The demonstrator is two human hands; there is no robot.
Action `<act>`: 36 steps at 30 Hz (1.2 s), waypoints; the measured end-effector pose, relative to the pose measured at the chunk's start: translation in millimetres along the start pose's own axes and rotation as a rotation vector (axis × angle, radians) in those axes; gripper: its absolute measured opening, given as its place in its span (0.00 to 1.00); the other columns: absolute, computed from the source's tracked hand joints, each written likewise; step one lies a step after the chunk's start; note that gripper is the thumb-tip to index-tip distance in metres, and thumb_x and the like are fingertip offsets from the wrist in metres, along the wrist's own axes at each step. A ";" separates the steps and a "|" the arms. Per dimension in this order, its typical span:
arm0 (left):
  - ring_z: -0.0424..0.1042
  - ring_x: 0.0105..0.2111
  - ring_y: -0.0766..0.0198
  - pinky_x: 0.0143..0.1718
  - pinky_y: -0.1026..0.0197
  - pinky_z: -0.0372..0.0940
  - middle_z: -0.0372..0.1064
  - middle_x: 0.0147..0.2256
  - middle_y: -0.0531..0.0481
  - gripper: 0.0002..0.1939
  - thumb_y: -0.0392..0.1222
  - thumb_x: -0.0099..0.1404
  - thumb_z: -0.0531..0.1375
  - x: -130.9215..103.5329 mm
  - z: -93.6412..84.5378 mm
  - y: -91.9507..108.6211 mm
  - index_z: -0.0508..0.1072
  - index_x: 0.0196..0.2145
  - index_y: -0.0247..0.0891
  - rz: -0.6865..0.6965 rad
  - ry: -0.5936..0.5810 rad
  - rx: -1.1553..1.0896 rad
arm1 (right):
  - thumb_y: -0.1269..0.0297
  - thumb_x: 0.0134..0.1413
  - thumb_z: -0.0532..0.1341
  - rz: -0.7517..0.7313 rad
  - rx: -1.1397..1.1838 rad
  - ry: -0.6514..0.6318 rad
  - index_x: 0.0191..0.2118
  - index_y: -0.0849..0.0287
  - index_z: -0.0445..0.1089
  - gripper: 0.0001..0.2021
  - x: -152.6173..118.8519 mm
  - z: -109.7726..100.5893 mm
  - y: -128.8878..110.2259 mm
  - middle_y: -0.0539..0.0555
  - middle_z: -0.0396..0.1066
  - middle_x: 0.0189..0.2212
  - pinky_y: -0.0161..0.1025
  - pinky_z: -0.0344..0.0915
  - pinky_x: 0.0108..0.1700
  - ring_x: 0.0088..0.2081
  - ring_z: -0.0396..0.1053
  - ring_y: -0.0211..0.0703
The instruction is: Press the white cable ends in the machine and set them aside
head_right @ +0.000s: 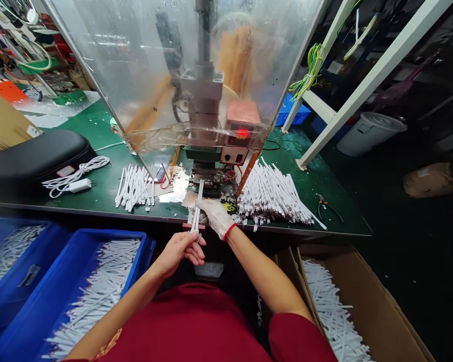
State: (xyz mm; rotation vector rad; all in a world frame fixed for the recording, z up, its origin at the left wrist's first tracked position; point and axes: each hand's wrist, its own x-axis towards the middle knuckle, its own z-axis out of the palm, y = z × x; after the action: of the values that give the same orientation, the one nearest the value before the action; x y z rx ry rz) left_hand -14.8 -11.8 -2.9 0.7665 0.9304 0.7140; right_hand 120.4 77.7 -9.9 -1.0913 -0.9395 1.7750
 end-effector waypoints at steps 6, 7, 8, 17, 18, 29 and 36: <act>0.76 0.21 0.60 0.20 0.67 0.67 0.74 0.22 0.42 0.26 0.60 0.60 0.59 1.1 -0.6 2.4 0.73 0.32 0.28 -0.009 -0.006 0.010 | 0.49 0.44 0.67 0.026 -0.030 0.030 0.29 0.62 0.69 0.18 5.8 -3.0 3.0 0.50 0.67 0.19 0.30 0.59 0.18 0.17 0.60 0.32; 0.76 0.21 0.60 0.20 0.67 0.67 0.74 0.22 0.42 0.26 0.60 0.60 0.59 1.0 -0.8 2.4 0.73 0.32 0.28 -0.010 -0.006 0.011 | 0.49 0.44 0.68 0.025 -0.035 0.042 0.29 0.62 0.69 0.18 6.1 -3.3 3.0 0.49 0.67 0.19 0.30 0.58 0.18 0.17 0.59 0.32; 0.76 0.21 0.60 0.20 0.67 0.67 0.74 0.22 0.42 0.26 0.60 0.60 0.59 0.9 -0.9 2.3 0.73 0.32 0.28 -0.009 -0.005 0.013 | 0.50 0.43 0.68 0.024 -0.039 0.053 0.29 0.62 0.69 0.18 6.3 -3.6 2.9 0.49 0.67 0.19 0.30 0.58 0.18 0.17 0.59 0.32; 0.76 0.21 0.59 0.21 0.67 0.67 0.74 0.22 0.42 0.25 0.58 0.62 0.58 1.0 -1.9 0.6 0.74 0.33 0.28 -0.010 -0.015 0.010 | 0.50 0.43 0.68 0.002 -0.037 0.078 0.30 0.62 0.71 0.18 7.7 -3.8 3.7 0.50 0.68 0.20 0.30 0.61 0.18 0.18 0.62 0.33; 0.76 0.21 0.59 0.20 0.67 0.67 0.74 0.22 0.42 0.25 0.58 0.62 0.58 1.3 -1.8 0.5 0.74 0.33 0.28 -0.009 -0.015 0.007 | 0.50 0.43 0.68 0.003 -0.034 0.079 0.29 0.62 0.70 0.18 8.8 -3.7 4.6 0.50 0.68 0.20 0.30 0.61 0.18 0.17 0.62 0.33; 0.76 0.21 0.59 0.20 0.67 0.67 0.74 0.23 0.42 0.28 0.62 0.60 0.59 2.8 1.1 3.1 0.73 0.36 0.28 -0.018 0.030 0.002 | 0.53 0.45 0.67 -0.046 0.001 0.120 0.32 0.63 0.73 0.15 14.9 -1.2 -1.4 0.51 0.71 0.24 0.32 0.64 0.21 0.21 0.65 0.35; 0.76 0.20 0.59 0.19 0.67 0.66 0.73 0.22 0.43 0.31 0.66 0.57 0.59 6.2 4.4 8.8 0.73 0.33 0.29 0.000 0.025 0.029 | 0.57 0.48 0.65 -0.072 0.141 0.206 0.32 0.64 0.71 0.13 42.5 3.5 -8.3 0.53 0.71 0.23 0.35 0.67 0.23 0.22 0.67 0.38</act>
State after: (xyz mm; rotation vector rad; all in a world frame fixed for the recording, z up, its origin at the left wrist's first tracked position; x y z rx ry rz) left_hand -10.0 -3.2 3.4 0.7845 0.9648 0.7126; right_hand 107.5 118.9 -14.3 -1.1110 -0.7098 1.6097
